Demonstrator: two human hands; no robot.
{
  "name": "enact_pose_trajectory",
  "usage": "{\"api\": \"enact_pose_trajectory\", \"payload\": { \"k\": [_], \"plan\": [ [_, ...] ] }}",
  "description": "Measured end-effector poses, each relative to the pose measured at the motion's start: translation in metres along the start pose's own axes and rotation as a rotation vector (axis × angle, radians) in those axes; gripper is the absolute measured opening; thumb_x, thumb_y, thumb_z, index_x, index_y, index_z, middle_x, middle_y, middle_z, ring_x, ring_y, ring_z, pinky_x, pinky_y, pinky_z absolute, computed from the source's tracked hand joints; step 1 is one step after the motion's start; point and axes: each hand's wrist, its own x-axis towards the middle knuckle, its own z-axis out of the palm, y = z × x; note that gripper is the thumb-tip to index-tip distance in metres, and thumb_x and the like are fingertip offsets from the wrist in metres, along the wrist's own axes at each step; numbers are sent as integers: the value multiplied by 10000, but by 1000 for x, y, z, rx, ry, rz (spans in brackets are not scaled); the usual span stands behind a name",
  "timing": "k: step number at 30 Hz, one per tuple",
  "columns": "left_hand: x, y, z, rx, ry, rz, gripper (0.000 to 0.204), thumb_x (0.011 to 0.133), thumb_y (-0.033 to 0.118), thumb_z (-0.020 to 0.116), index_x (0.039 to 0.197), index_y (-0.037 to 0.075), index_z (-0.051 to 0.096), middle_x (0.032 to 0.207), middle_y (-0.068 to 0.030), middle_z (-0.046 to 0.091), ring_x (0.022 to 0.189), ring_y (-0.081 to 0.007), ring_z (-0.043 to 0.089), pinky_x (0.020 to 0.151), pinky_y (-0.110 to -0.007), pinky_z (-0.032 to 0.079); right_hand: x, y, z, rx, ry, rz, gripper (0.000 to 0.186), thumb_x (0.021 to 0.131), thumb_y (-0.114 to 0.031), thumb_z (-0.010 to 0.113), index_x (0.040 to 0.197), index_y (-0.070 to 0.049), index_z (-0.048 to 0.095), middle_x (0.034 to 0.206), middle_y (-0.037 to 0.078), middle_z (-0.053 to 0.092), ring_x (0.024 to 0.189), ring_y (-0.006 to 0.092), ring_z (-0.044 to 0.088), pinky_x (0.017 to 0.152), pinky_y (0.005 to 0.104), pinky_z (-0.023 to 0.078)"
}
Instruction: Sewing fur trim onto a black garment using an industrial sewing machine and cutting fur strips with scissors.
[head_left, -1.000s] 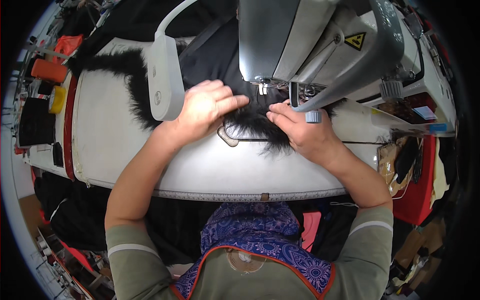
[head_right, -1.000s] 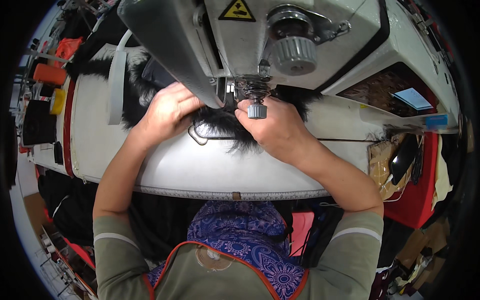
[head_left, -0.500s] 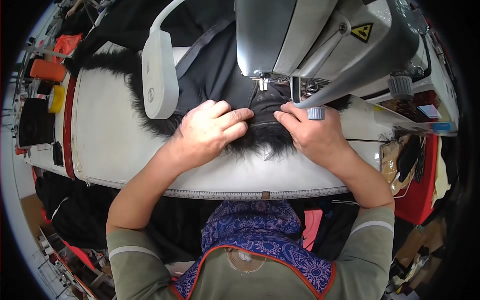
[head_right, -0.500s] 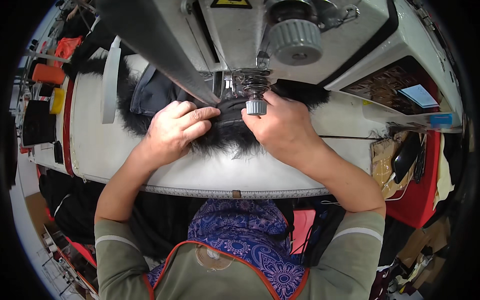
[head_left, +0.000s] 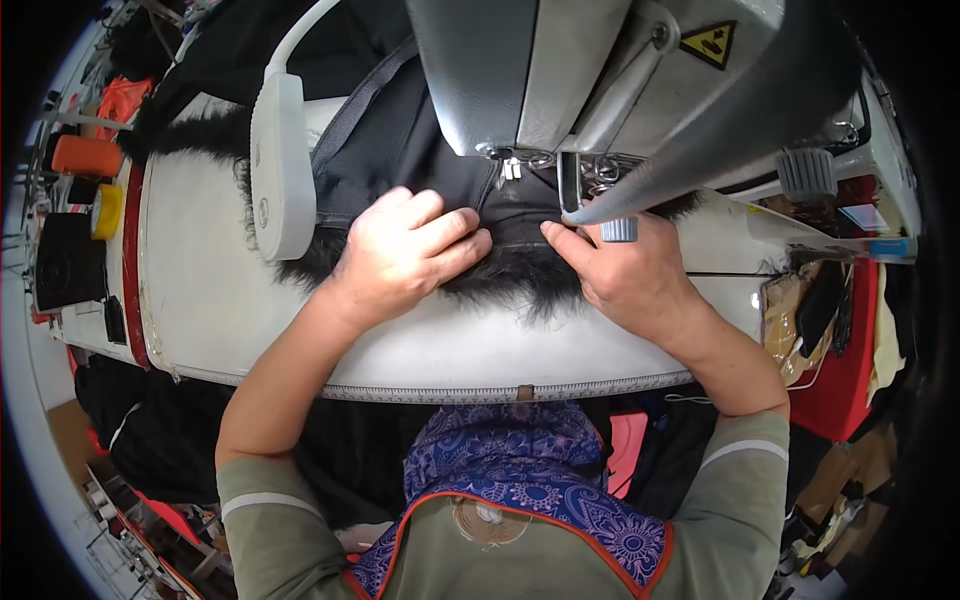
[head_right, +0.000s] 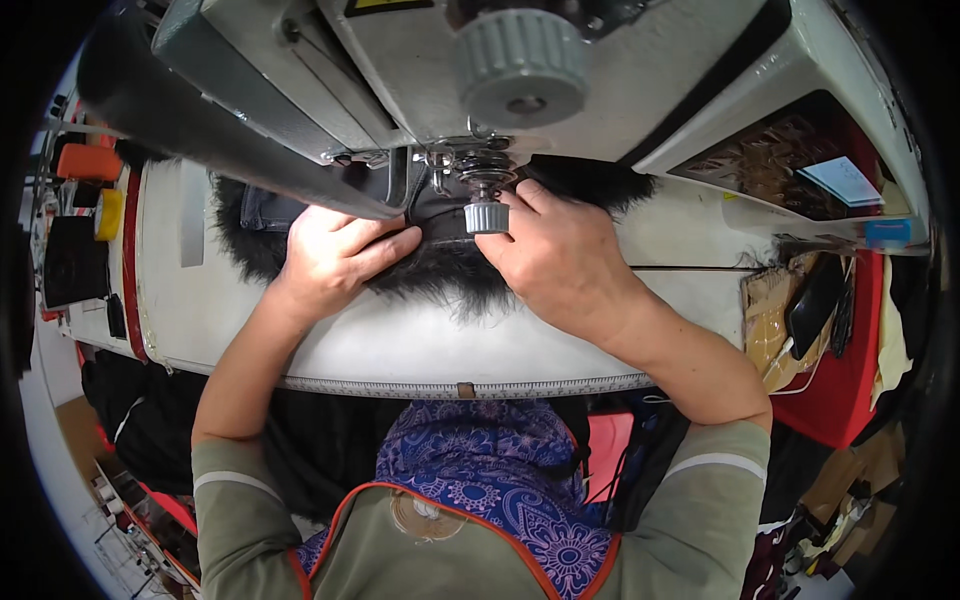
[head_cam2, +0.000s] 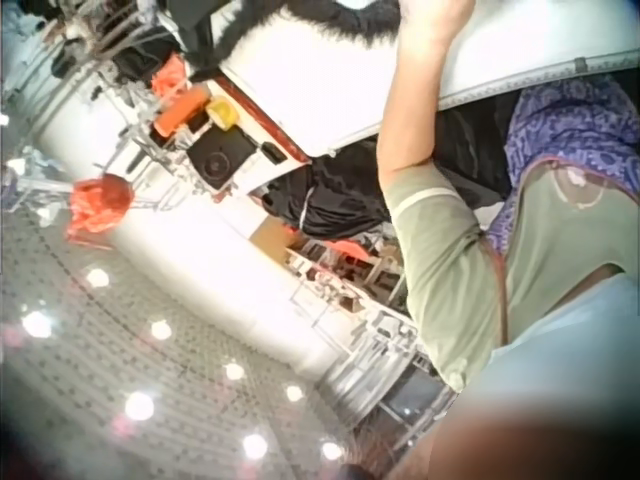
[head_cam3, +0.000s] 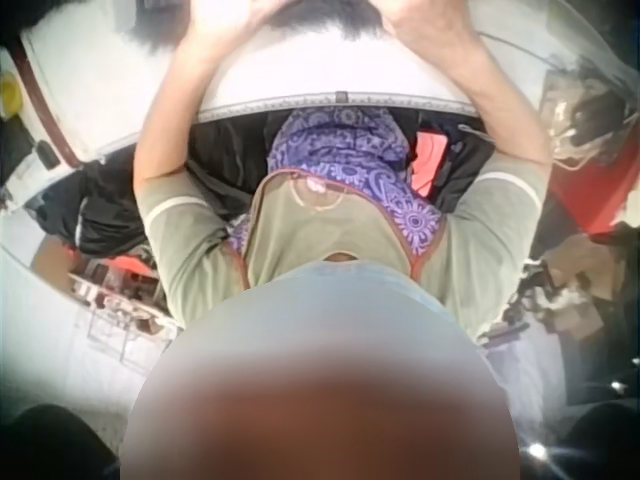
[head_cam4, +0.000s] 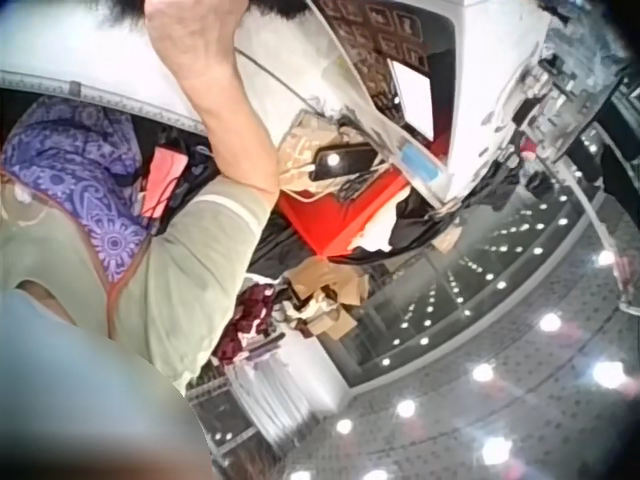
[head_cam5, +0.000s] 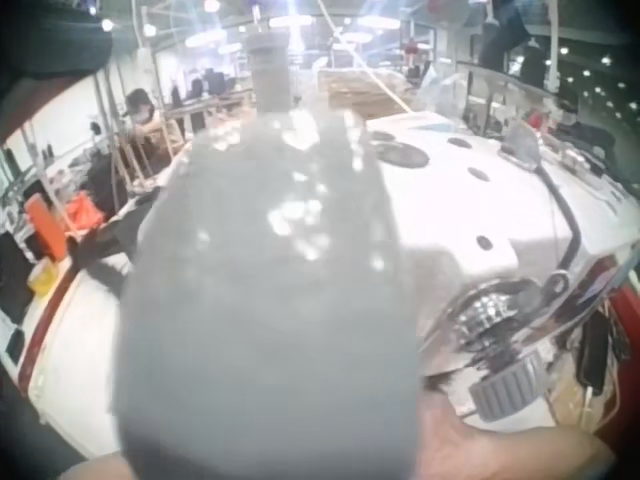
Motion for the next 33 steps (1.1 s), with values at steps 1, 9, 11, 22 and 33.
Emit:
{"api": "enact_pose_trajectory", "payload": {
  "k": [1, 9, 11, 22, 33],
  "plan": [
    [-1, -1, -2, -48, -8, 27, 267, 669, 162, 602, 924, 120, 669, 923, 1, 612, 858, -146, 596, 680, -294, 489, 0, 0, -1, 2, 0, 2, 264, 655, -19, 645, 907, -79, 696, 755, 31, 612, 712, 234, 596, 595, 353, 482],
    [-10, 7, -16, -227, -115, -64, 393, 626, 151, 664, 1009, 65, 664, 1063, -76, 636, 1059, -281, 582, 862, -424, 487, -5, 0, 1, -17, -33, -58, 290, 634, -24, 618, 914, -47, 691, 951, 49, 643, 794, 223, 624, 651, 325, 512],
    [-13, 7, -15, -209, -99, -64, 423, 599, 162, 674, 1011, 65, 665, 1069, -71, 632, 1033, -265, 580, 844, -411, 486, -5, -2, 2, -20, -50, -41, 288, 633, -21, 619, 911, -46, 691, 951, 43, 641, 788, 217, 623, 645, 322, 510],
    [-21, 16, -12, -130, -141, -86, 563, 486, 141, 683, 1042, 55, 666, 1106, -41, 605, 821, -199, 557, 678, -323, 460, -3, -5, 3, -41, -58, -2, 261, 630, -22, 644, 888, -44, 674, 872, 21, 613, 720, 195, 603, 604, 305, 488],
    [-17, 16, 0, -137, -8, -33, 375, 609, 84, 661, 980, 30, 661, 1110, -53, 617, 804, -212, 579, 655, -316, 477, 0, -4, 4, -62, -57, 12, 273, 651, -50, 661, 923, -67, 646, 846, 20, 583, 685, 189, 595, 556, 307, 480]
  ]
}}
